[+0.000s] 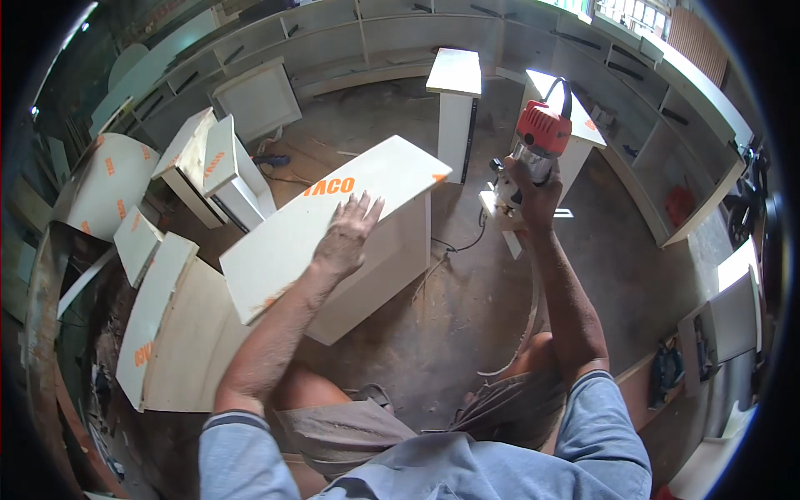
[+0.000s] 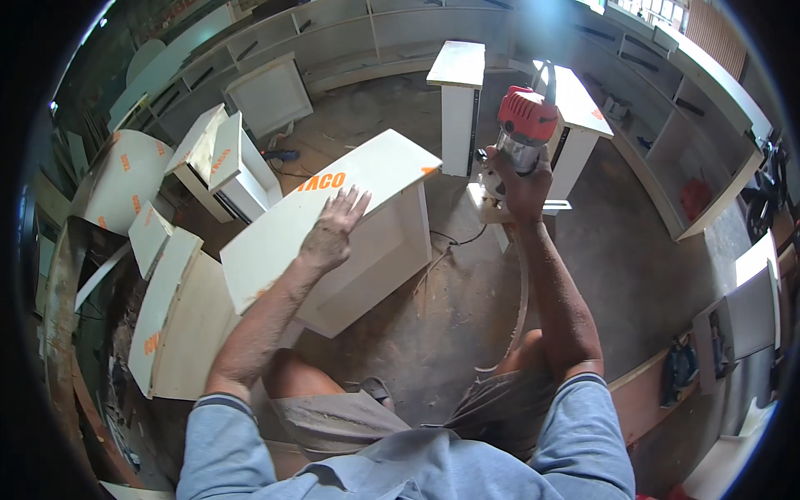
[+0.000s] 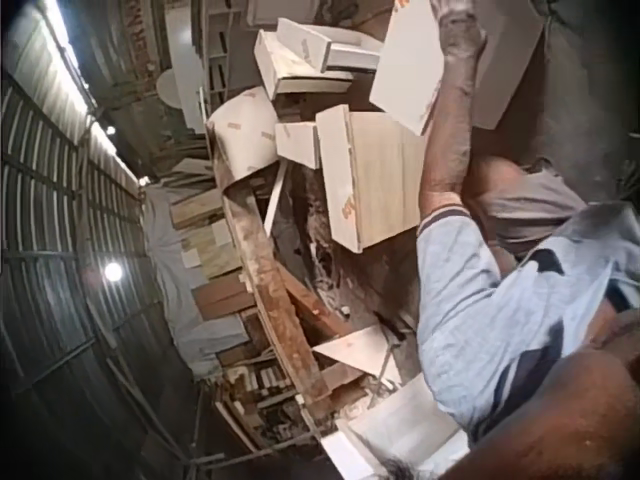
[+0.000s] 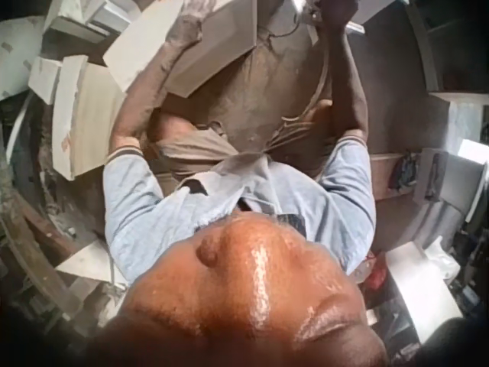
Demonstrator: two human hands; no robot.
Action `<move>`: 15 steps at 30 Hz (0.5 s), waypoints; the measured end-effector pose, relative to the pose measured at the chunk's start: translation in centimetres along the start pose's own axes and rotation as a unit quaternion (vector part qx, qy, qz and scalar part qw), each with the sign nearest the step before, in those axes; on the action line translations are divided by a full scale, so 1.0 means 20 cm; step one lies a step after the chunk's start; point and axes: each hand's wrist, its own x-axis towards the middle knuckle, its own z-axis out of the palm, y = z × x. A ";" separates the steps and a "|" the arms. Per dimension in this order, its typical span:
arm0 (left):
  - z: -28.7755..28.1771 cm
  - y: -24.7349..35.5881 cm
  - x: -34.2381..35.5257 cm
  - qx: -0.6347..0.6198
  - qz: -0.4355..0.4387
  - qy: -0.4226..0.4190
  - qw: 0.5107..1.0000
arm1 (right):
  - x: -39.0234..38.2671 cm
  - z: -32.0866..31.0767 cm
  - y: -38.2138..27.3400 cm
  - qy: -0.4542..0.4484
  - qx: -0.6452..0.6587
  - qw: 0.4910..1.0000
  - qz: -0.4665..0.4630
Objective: The person uses a handheld router to trim the edges of several white laminated wooden panels, moving the tool along the perimeter of each panel piece.
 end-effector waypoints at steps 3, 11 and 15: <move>-0.11 -0.01 -0.16 -0.032 0.059 0.010 0.998 | -0.01 0.00 -0.03 -0.008 0.006 1.000 0.006; -0.26 0.09 -0.36 -0.043 0.091 0.005 0.995 | -0.22 -0.06 -0.27 -0.047 0.033 0.998 0.039; -0.26 0.09 -0.25 -0.219 0.020 0.070 0.973 | -0.30 -0.08 -0.29 -0.073 0.031 0.997 0.026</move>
